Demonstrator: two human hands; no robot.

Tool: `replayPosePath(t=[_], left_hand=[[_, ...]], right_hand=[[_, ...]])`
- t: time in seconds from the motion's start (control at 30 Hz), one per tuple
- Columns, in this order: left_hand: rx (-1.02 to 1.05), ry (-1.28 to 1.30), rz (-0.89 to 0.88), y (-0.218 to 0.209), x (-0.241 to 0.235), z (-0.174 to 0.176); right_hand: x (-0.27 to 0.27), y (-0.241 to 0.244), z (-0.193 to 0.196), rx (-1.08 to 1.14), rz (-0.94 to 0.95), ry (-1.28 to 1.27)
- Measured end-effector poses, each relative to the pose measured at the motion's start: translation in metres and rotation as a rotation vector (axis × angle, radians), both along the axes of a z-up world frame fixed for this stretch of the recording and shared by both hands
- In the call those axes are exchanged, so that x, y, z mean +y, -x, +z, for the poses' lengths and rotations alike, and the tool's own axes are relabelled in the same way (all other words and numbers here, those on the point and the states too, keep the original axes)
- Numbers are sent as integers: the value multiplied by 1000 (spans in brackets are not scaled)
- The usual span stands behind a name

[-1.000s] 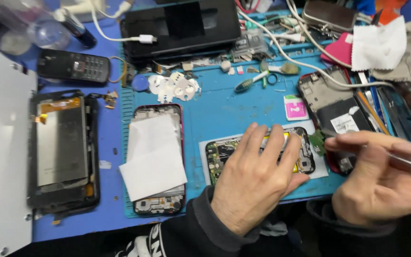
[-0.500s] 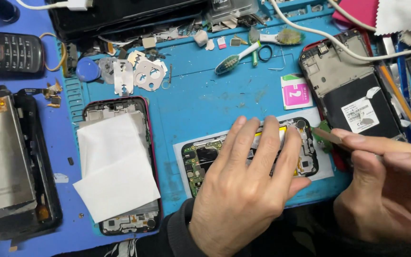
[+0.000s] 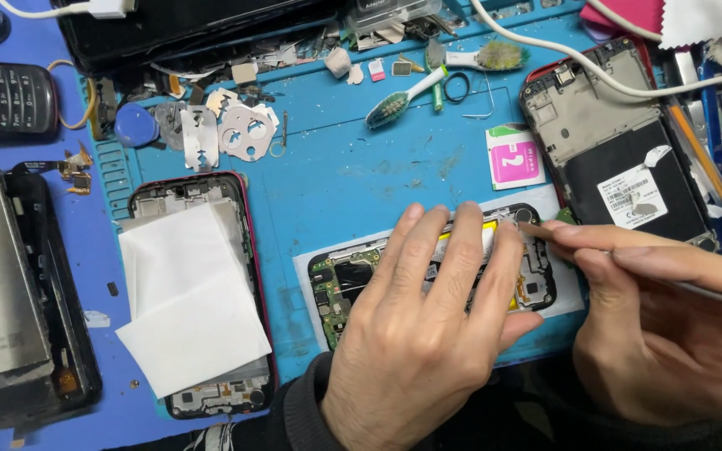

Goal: Repairing a smartphone by installing internal components and connecting flex cables on a workbench.

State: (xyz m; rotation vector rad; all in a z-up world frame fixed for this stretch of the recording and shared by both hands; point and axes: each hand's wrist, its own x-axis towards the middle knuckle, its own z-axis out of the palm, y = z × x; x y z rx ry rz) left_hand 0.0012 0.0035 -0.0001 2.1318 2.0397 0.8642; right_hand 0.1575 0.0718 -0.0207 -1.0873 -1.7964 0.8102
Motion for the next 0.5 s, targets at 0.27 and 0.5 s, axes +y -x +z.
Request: replayPosePath(t=[0.27,0.5], left_hand=[[-10,-2,-3,1,0,0],[-7,0,-4,1,0,1]], right_hand=[[-1,2,0,-12,-37,23],[2,0,-2,-23,0,13]])
